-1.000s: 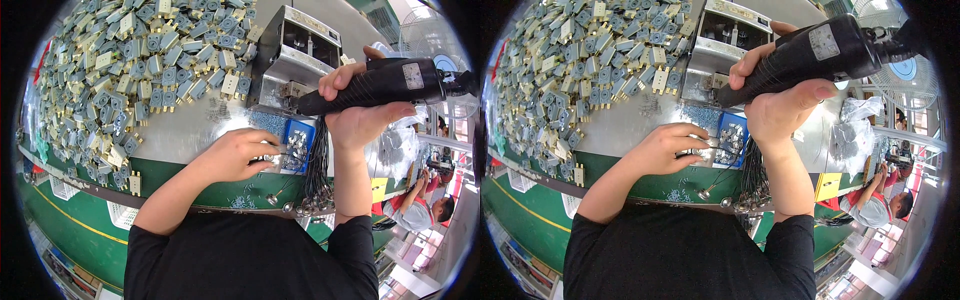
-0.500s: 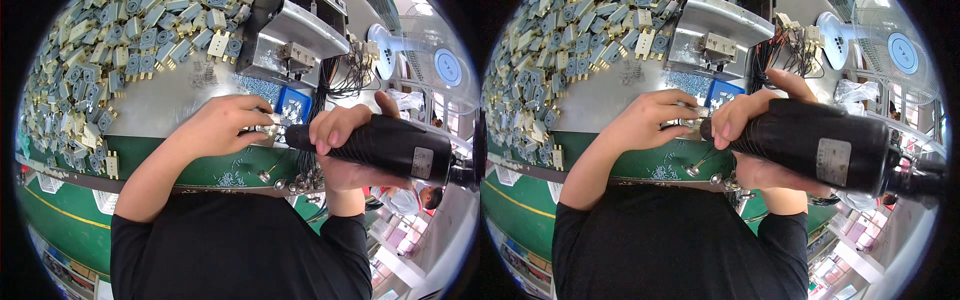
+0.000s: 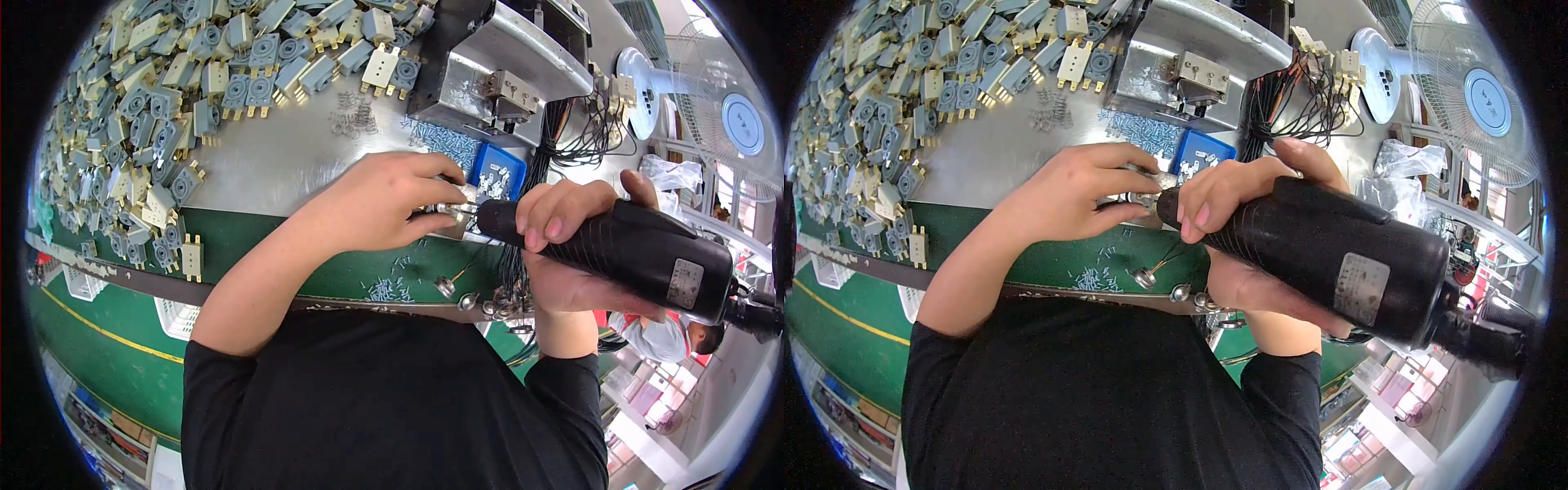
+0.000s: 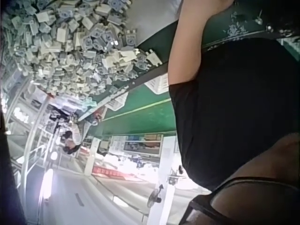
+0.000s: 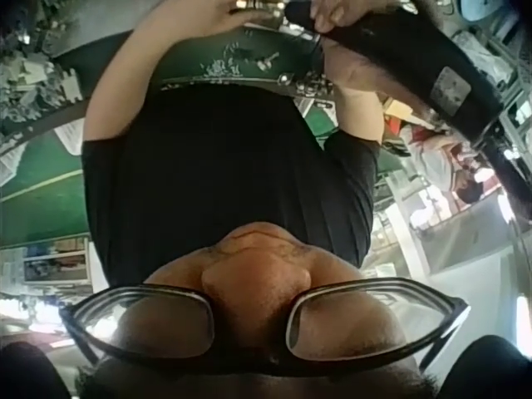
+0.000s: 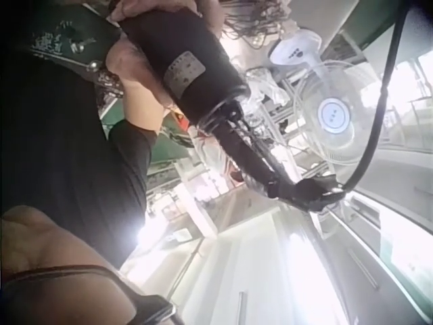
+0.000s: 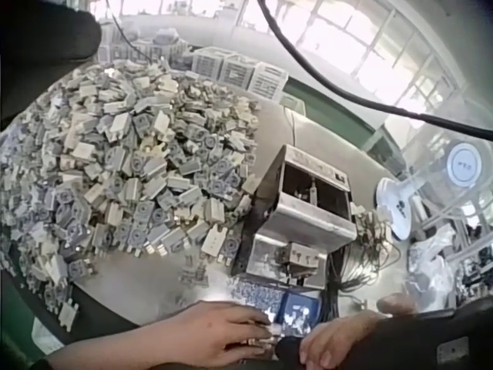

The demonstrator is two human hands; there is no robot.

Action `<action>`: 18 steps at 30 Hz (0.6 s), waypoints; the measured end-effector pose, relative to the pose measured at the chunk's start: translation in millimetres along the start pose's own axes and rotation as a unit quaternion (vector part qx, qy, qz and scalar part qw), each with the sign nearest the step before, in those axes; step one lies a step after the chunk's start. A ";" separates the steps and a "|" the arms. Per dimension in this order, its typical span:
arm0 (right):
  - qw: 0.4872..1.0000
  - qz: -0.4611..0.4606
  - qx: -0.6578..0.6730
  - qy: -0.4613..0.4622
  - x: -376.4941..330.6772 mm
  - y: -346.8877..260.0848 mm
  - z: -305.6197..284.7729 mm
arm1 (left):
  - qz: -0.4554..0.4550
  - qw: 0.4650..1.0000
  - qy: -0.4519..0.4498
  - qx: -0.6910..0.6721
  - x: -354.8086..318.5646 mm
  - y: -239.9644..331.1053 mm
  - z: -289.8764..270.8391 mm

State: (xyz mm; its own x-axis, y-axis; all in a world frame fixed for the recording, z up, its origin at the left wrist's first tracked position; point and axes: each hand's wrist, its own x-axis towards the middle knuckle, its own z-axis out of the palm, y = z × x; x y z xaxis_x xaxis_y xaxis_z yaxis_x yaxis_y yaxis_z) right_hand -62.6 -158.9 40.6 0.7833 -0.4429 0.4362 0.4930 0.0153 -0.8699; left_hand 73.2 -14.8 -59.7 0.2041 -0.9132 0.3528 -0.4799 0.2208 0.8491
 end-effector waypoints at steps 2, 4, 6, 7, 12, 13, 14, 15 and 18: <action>0.999 -0.010 0.045 0.008 -0.8 -0.4 1.4 | 0.002 1.000 0.001 0.001 0.0 -0.6 -0.2; 0.999 -0.009 0.048 -0.001 -2.8 1.0 2.9 | 0.006 1.000 0.007 0.006 -1.9 -2.0 -0.1; 0.999 -0.008 0.050 -0.009 -6.0 0.5 5.5 | 0.007 1.000 0.009 0.008 -2.8 -2.7 -0.9; 0.999 -0.009 0.051 -0.001 -8.5 -0.3 8.1 | 0.009 1.000 0.009 0.010 -3.2 -2.6 -1.0; 0.998 -0.034 0.046 -0.012 -10.1 -0.4 11.5 | 0.006 1.000 0.011 0.017 -2.7 -0.9 -0.8; 0.998 -0.040 0.044 -0.021 -9.3 -0.8 10.4 | 0.005 1.000 0.009 0.017 -1.7 -0.5 -0.4; 0.998 -0.047 0.043 -0.030 -8.3 -1.4 8.9 | 0.003 1.000 0.009 0.018 -0.4 0.7 0.6; 0.998 -0.046 0.046 -0.026 -8.7 1.1 9.4 | 0.008 1.000 0.013 0.018 -2.5 0.5 1.0; 0.997 -0.059 0.029 -0.035 -6.8 6.3 9.8 | 0.011 1.000 0.017 0.020 -3.7 -2.5 0.5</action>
State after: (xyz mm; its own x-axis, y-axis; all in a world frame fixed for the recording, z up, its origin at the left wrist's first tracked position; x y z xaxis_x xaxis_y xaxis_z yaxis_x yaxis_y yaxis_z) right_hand -61.1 -147.0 34.4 0.7420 -0.3803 0.5521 0.6030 0.0189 -0.7975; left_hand 73.1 -12.1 -63.3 0.2230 -0.8958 0.3845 -0.5176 0.2255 0.8254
